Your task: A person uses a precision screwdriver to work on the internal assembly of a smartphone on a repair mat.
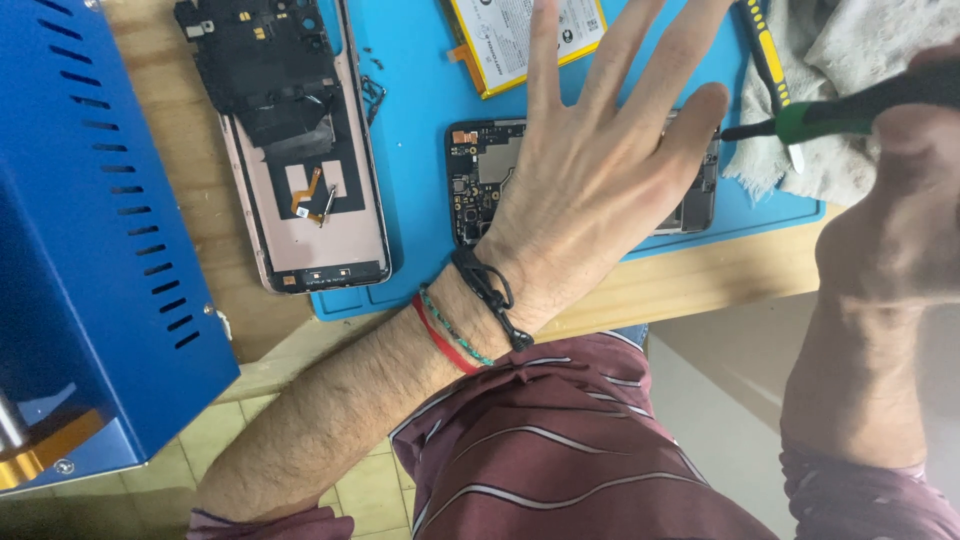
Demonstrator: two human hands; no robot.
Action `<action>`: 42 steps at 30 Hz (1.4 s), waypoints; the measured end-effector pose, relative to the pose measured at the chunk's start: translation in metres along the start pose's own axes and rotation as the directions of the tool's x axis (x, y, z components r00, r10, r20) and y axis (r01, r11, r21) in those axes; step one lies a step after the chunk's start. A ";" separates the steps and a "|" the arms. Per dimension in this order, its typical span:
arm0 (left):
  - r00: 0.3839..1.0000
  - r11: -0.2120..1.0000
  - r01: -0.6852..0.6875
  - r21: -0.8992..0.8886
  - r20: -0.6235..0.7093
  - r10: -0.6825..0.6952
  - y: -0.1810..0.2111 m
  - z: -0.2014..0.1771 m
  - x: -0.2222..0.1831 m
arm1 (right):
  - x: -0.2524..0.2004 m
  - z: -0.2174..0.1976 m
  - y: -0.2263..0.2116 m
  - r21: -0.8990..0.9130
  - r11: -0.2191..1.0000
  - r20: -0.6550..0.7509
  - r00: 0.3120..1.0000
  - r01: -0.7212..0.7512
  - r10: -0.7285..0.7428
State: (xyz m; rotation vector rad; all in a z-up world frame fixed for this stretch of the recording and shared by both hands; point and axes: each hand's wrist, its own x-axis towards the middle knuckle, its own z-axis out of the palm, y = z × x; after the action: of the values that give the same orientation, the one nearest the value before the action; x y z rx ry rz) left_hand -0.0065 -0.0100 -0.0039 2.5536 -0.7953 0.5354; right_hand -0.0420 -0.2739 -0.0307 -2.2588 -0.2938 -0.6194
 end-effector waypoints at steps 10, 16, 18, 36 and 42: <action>0.963 0.944 -0.192 -0.268 -0.235 0.130 -0.007 -0.009 -0.004 | 0.010 0.009 -0.036 0.079 0.992 0.137 0.985 0.095 -0.106; 0.931 0.940 -0.299 -0.164 -0.265 0.250 0.000 -0.002 -0.007 | -0.025 0.000 0.086 -0.901 0.250 0.133 0.773 0.355 -0.620; 0.939 0.952 -0.270 -0.146 -0.260 0.226 0.001 -0.002 -0.008 | 0.031 0.047 -0.076 -0.116 0.983 0.202 0.966 -0.141 0.162; 0.947 0.960 -0.231 -0.155 -0.264 0.186 0.004 0.004 -0.008 | 0.039 0.036 -0.071 0.066 0.969 0.220 0.951 -0.237 0.218; 0.950 0.965 -0.231 -0.124 -0.242 0.197 0.004 0.004 -0.008 | 0.038 0.030 -0.069 0.132 0.954 0.229 0.944 -0.271 0.236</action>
State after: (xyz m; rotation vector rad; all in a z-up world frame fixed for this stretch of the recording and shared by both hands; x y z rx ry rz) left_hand -0.0141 -0.0118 -0.0100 2.2308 -0.9944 0.7898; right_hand -0.0262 -0.2043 0.0138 -2.1596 -0.1446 -0.2118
